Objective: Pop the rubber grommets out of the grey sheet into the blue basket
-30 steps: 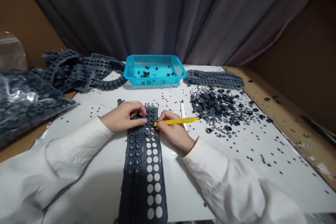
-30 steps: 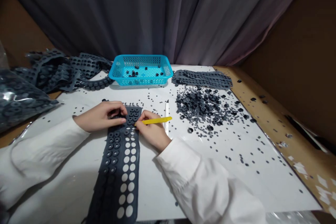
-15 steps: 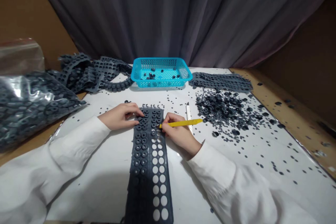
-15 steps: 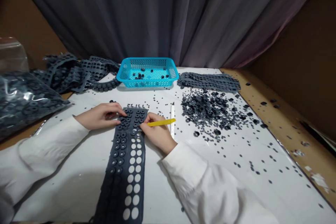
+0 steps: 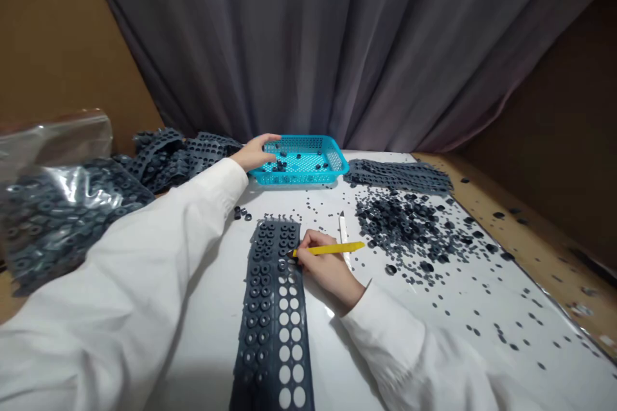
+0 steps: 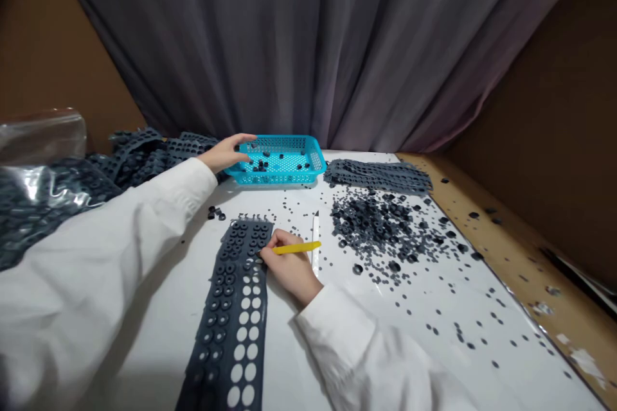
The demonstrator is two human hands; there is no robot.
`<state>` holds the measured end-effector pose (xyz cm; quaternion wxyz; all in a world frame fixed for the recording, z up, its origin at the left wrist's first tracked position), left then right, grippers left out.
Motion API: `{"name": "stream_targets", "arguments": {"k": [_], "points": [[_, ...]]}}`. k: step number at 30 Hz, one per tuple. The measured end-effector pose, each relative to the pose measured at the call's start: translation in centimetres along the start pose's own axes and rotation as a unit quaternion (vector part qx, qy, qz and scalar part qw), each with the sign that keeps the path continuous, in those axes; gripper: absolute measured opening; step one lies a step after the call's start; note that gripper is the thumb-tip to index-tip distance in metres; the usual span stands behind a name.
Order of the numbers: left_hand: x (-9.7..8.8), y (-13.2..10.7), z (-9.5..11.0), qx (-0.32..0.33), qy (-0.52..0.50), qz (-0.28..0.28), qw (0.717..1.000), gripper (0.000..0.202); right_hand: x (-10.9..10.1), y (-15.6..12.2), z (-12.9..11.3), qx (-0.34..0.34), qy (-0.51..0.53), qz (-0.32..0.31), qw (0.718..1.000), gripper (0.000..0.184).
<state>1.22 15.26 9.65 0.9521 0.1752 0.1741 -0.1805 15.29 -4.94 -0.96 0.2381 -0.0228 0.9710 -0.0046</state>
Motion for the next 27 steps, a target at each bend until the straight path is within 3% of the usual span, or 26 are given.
{"name": "stream_targets", "arguments": {"k": [3, 5, 6, 8, 10, 12, 15, 19, 24, 27], "points": [[0.7, 1.2, 0.8, 0.022, 0.011, 0.02, 0.999, 0.068, 0.0, 0.0, -0.1, -0.011, 0.001, 0.005, 1.0, 0.01], [1.7, -0.3, 2.2, 0.073, 0.036, 0.002, 0.997, 0.06, 0.0, 0.0, -0.1, -0.017, -0.004, 0.007, 1.0, 0.01], [2.6, -1.7, 3.1, 0.115, 0.062, -0.034, 0.991, 0.049, 0.1, 0.0, -0.1, -0.02, -0.007, 0.008, 1.0, 0.011], [4.9, -5.3, 4.3, 0.165, 0.108, -0.167, 0.966, 0.022, 0.0, 0.1, -0.1, -0.022, -0.015, 0.01, 1.0, 0.011], [7.0, -9.2, 4.2, 0.139, 0.124, -0.304, 0.934, 0.012, 0.0, 0.1, -0.1, -0.021, -0.017, 0.01, 1.0, 0.01], [7.9, -12.3, 3.8, 0.098, 0.119, -0.371, 0.916, 0.01, -0.1, 0.2, -0.3, -0.018, -0.011, 0.007, 1.0, 0.01], [8.1, -14.4, 3.0, 0.074, 0.127, -0.371, 0.917, 0.014, -0.1, 0.2, -0.4, -0.01, -0.002, 0.004, 1.0, 0.009], [8.5, -15.0, 2.4, 0.083, 0.195, -0.369, 0.905, 0.02, -0.1, 0.3, -0.3, -0.001, -0.003, 0.001, 1.0, 0.009], [9.8, -15.8, 2.8, 0.138, 0.33, -0.393, 0.847, 0.011, 0.1, 0.4, 0.0, -0.004, -0.003, 0.002, 1.0, 0.009], [10.5, -16.6, 3.1, 0.214, 0.389, -0.398, 0.803, 0.014, 0.0, 0.4, 0.0, -0.006, -0.005, 0.003, 1.0, 0.009]]}}
Point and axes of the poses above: each hand's wrist, its own y-axis towards the middle knuckle, its own x-axis out of the palm, z = x × y, the point moved 6 cm from there along y, towards the middle knuckle, and after that the axes turned 15 degrees about -y, right-handed, at the moved point
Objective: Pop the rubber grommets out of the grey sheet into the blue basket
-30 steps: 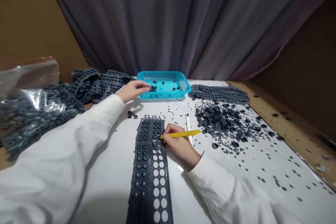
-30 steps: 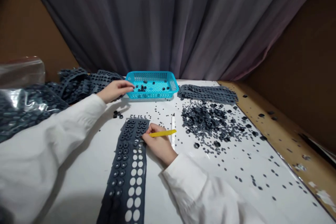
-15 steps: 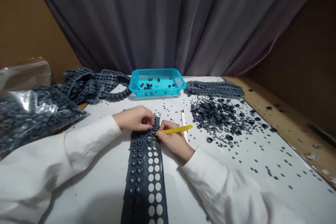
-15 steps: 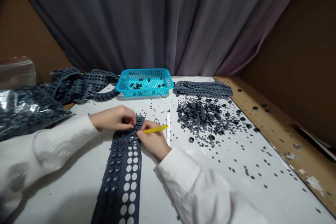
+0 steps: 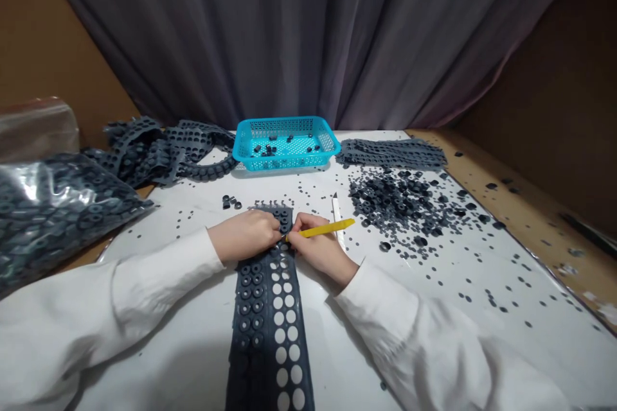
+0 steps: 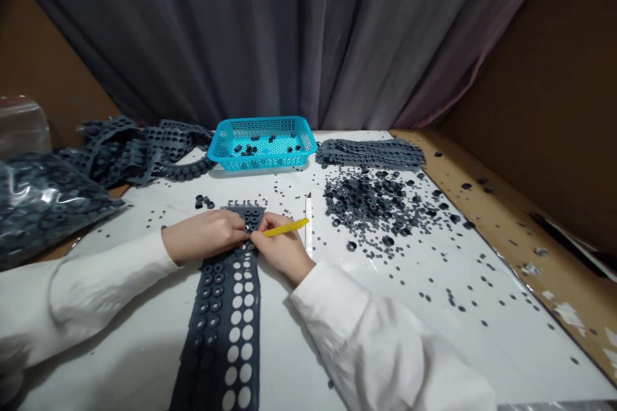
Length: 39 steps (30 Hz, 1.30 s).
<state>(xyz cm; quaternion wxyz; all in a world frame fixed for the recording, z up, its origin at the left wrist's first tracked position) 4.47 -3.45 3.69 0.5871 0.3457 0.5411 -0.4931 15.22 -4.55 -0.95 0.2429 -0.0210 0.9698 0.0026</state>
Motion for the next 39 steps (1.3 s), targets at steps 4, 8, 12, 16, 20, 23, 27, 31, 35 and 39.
{"name": "stream_targets", "arguments": {"k": [4, 8, 12, 16, 20, 23, 27, 31, 35, 39], "points": [[0.4, -0.5, 0.9, 0.09, 0.086, 0.027, 0.992, 0.015, -0.1, -0.1, -0.2, 0.002, 0.0, 0.004, 1.0, 0.009], [0.6, -0.8, 0.9, 0.105, 0.112, 0.06, 0.986, 0.019, -0.2, -0.1, -0.3, 0.004, 0.002, 0.002, 1.0, 0.009], [1.0, -0.9, 0.1, 0.06, 0.048, 0.078, 0.994, 0.018, -0.1, -0.1, -0.2, 0.007, 0.007, 0.0, 1.0, 0.009], [0.8, -1.6, -1.6, -0.024, -0.143, 0.148, 0.978, 0.021, 0.0, -0.1, -0.2, 0.016, 0.006, -0.005, 1.0, 0.01], [-0.1, -3.0, -3.9, -0.143, -0.285, 0.245, 0.916, 0.02, 0.0, -0.2, -0.2, 0.02, 0.003, -0.007, 1.0, 0.01], [-0.5, -4.0, -5.3, -0.217, -0.403, 0.286, 0.842, 0.023, 0.0, -0.2, -0.3, 0.006, 0.013, -0.009, 1.0, 0.01], [0.1, -3.9, -5.7, -0.241, -0.574, 0.285, 0.729, 0.029, -0.7, -0.4, 0.0, 0.002, 0.063, 0.031, 0.998, 0.008], [0.9, -3.3, -5.9, -0.263, -0.69, 0.292, 0.608, 0.034, -1.5, -0.4, 0.6, 0.013, 0.067, 0.098, 0.993, 0.012], [1.5, -2.6, -5.8, -0.275, -0.778, 0.277, 0.493, 0.028, -1.2, -0.1, 1.0, 0.016, 0.056, 0.085, 0.995, 0.012], [2.0, -2.3, -5.1, -0.282, -0.813, 0.241, 0.449, 0.019, -1.1, 0.0, 1.2, 0.02, 0.05, 0.082, 0.995, 0.012]]}}
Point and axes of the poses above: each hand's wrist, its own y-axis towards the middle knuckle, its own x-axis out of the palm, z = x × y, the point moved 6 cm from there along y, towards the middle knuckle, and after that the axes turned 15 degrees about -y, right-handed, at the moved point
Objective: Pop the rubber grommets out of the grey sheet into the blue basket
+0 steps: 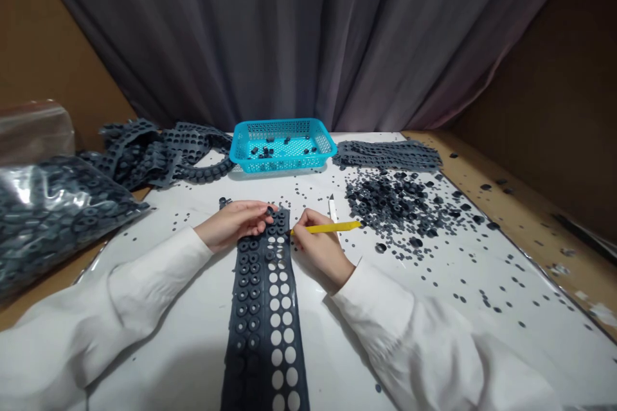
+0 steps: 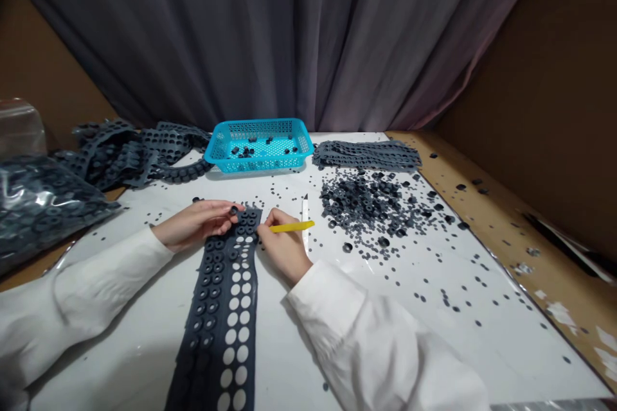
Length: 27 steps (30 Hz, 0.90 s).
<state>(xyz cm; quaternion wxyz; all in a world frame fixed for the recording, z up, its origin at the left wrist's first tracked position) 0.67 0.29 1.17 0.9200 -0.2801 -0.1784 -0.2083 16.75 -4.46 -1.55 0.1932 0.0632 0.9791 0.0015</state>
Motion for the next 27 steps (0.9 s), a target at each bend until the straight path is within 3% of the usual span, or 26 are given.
{"name": "stream_targets", "arguments": {"k": [10, 16, 18, 22, 25, 27], "points": [[0.8, -1.0, -0.7, -0.031, -0.002, -0.012, 0.999, 0.017, -0.1, 0.1, -0.8, -0.011, -0.057, -0.008, 0.998, 0.015], [0.7, -0.7, -0.2, -0.001, 0.029, -0.022, 0.999, 0.018, -0.2, 0.2, -1.0, 0.006, -0.055, -0.018, 0.998, 0.015], [0.7, -0.2, 0.5, 0.042, 0.062, -0.033, 0.997, 0.02, -0.2, 0.2, -0.9, 0.009, -0.049, -0.018, 0.999, 0.014], [1.8, 0.8, 2.1, 0.172, 0.278, -0.072, 0.942, 0.026, -0.1, 0.4, -0.7, 0.01, -0.043, -0.019, 0.999, 0.014], [2.9, 1.2, 2.3, 0.193, 0.358, -0.097, 0.908, 0.016, -0.1, 0.4, -0.7, 0.008, -0.044, -0.02, 0.999, 0.014], [4.2, 1.1, 2.0, 0.214, 0.456, -0.15, 0.85, 0.013, -0.1, 0.4, -0.8, 0.008, -0.042, -0.02, 0.999, 0.014]]}}
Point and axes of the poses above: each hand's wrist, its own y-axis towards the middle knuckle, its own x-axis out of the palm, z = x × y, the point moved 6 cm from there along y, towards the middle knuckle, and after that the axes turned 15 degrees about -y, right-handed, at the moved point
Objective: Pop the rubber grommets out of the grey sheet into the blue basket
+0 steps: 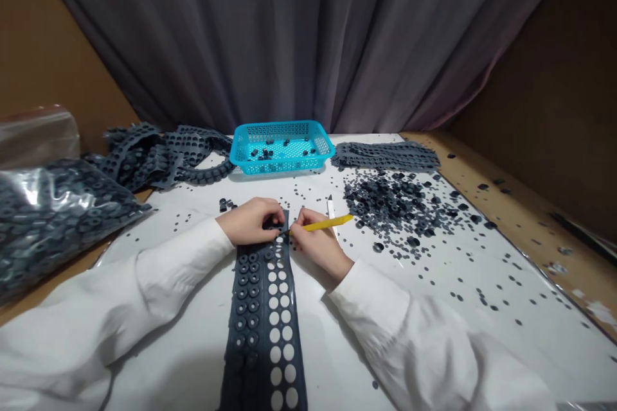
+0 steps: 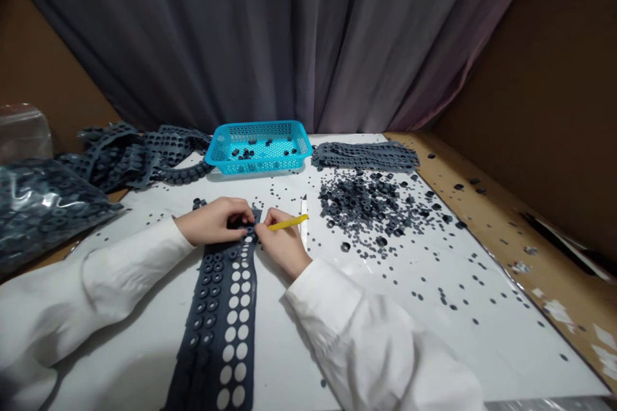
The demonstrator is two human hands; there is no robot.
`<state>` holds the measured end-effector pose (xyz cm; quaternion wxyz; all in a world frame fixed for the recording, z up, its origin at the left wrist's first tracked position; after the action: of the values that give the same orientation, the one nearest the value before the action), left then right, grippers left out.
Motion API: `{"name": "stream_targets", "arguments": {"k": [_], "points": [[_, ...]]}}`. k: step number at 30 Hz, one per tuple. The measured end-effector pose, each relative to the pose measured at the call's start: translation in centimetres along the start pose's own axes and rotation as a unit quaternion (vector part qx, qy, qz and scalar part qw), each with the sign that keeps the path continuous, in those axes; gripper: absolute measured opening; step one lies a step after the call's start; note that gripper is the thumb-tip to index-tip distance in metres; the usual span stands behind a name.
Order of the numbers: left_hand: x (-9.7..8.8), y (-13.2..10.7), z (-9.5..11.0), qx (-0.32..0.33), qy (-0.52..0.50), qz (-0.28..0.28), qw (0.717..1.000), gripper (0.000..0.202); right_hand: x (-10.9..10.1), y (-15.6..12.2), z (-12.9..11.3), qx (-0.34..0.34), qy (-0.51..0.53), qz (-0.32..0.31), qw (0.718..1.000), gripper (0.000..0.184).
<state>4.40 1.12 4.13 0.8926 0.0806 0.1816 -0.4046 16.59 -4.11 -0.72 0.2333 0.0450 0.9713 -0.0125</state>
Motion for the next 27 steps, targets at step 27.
{"name": "stream_targets", "arguments": {"k": [27], "points": [[-3.9, -1.0, -3.1, -0.051, -0.091, 0.167, 0.98, 0.029, -0.2, -0.2, 0.1, 0.005, 0.056, 0.003, 0.998, 0.01]]}}
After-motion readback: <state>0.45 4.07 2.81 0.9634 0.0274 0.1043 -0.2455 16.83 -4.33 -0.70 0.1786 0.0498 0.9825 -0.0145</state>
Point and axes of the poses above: each hand's wrist, its own y-axis towards the middle knuckle, its own x-axis out of the palm, z = x × y, the point moved 6 cm from there along y, towards the middle knuckle, and after that the axes turned 15 degrees about -y, right-handed, at the moved point
